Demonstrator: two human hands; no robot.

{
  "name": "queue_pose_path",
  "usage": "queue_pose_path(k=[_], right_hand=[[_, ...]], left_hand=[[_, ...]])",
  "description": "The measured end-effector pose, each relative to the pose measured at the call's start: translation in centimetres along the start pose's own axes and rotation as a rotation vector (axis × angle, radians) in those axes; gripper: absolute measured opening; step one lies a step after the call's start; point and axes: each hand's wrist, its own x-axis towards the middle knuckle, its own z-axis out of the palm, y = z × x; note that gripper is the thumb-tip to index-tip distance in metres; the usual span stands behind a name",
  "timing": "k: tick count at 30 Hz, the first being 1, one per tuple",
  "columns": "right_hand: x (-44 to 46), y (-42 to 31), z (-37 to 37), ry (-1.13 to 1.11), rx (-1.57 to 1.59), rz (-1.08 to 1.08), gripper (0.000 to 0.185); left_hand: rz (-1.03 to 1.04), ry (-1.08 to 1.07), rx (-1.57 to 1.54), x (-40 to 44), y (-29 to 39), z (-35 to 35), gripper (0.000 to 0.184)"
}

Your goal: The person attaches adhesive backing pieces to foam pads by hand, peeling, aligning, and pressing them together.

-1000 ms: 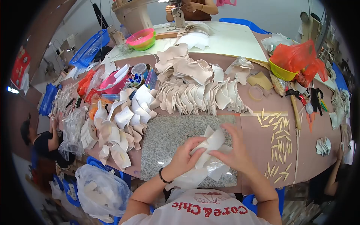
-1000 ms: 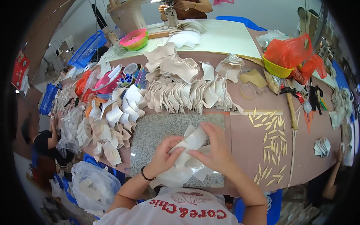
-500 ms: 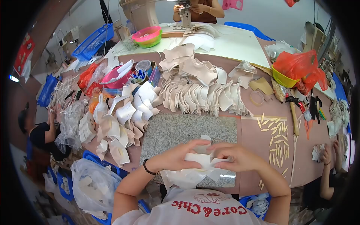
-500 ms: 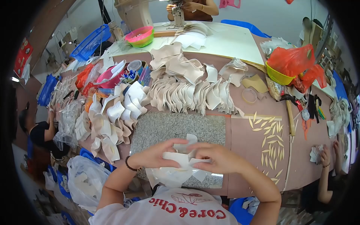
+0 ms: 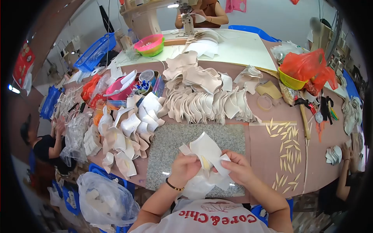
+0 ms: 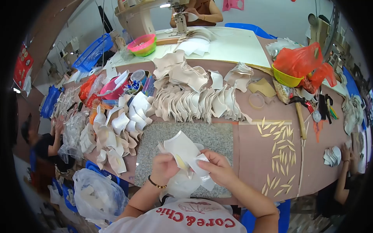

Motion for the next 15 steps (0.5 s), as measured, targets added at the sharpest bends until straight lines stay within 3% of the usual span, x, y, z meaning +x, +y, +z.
queue_pose_path(k=[2, 3, 5, 6, 8, 9, 11, 13, 15], right_hand=[[0.1, 0.8, -0.2, 0.025, -0.044, -0.052, 0.008], [0.1, 1.2, -0.3, 0.053, -0.090, -0.099, 0.007], [0.1, 1.7, -0.4, 0.060, -0.081, -0.103, 0.007], [0.0, 1.9, -0.4, 0.064, -0.079, -0.101, 0.006], [-0.2, 2.1, -0.3, 0.050, -0.048, -0.081, 0.006], [-0.2, 2.1, -0.1, 0.032, -0.024, -0.059, 0.006], [-0.3, 1.4, 0.7, 0.042, 0.007, -0.046, 0.005], [-0.3, 1.3, 0.8, 0.052, 0.037, -0.033, 0.005], [-0.4, 1.6, 0.5, 0.058, -0.138, -0.157, 0.005]], left_hand=[[0.132, -0.206, -0.038, -0.5, -0.2, 0.9, 0.061], [0.127, -0.205, -0.031, -0.8, -0.5, 0.5, 0.061], [0.470, -0.155, 0.622, -1.7, -0.8, -0.8, 0.056], [0.464, -0.157, 0.627, -1.6, -0.3, -0.5, 0.056], [0.485, -0.114, 1.131, -1.4, 1.2, 0.5, 0.058], [0.484, -0.118, 1.137, -1.3, 1.5, 0.2, 0.058], [0.140, -0.132, 0.405, -1.2, 1.6, -0.6, 0.059], [0.082, -0.182, 0.240, -1.4, 0.9, 0.3, 0.057], [0.019, -0.227, 0.072, -1.7, 0.5, 0.3, 0.054]])
